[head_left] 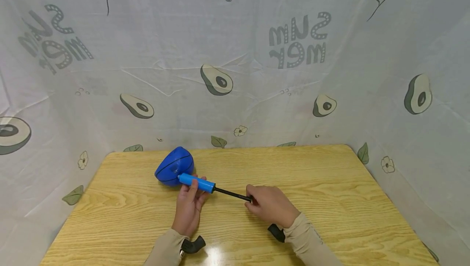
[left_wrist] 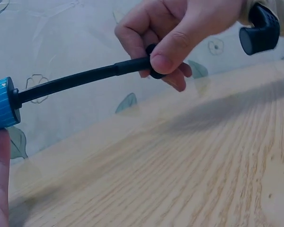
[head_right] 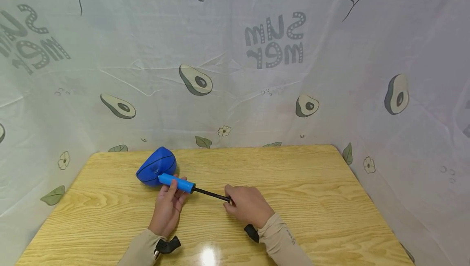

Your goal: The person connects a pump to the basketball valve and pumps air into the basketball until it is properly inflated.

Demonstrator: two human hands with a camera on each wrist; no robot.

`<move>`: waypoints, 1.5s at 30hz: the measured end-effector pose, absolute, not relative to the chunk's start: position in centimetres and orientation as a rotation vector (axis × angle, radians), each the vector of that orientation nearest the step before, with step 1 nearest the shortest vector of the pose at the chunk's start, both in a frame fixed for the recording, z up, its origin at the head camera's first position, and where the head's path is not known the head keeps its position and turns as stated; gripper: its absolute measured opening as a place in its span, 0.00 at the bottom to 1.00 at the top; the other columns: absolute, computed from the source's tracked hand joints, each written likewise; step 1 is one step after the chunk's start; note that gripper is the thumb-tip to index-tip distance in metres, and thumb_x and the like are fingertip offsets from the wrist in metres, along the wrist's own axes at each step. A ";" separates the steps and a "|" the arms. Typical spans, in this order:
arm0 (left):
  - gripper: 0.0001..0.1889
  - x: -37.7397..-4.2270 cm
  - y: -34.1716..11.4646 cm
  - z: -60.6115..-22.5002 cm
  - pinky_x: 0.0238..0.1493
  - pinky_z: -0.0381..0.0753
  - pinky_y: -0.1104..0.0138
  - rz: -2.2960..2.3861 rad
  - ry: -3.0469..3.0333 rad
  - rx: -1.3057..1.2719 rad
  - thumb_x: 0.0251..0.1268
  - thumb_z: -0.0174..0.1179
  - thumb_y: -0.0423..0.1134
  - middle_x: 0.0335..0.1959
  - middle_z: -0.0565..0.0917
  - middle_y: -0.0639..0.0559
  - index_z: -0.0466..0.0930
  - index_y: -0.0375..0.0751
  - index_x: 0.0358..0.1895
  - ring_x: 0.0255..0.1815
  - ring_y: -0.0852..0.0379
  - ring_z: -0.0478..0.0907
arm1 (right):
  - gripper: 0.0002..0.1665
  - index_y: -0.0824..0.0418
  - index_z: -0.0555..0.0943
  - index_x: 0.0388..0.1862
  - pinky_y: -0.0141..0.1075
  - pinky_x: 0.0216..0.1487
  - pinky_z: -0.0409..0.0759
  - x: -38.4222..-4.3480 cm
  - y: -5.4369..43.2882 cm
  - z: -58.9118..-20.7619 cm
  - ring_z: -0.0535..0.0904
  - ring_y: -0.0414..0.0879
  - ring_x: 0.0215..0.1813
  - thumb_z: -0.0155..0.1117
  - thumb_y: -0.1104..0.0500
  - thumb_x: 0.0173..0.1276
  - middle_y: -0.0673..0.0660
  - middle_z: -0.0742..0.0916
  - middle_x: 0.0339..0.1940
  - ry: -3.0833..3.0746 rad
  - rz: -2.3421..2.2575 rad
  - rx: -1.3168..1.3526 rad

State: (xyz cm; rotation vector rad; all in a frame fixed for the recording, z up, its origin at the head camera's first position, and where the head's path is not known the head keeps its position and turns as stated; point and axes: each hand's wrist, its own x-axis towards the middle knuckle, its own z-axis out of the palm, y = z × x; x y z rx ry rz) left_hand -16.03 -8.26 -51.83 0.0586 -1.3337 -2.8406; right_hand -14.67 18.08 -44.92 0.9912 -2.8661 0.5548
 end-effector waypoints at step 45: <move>0.29 -14.4 -5.2 -52.2 0.60 0.84 0.63 -3.004 -1.556 -0.093 0.85 0.50 0.43 0.59 0.81 0.49 0.51 0.30 0.75 0.58 0.57 0.83 | 0.12 0.49 0.78 0.35 0.26 0.19 0.65 -14.5 16.6 -45.3 0.66 0.29 0.19 0.72 0.47 0.71 0.37 0.74 0.21 -2.859 0.618 1.040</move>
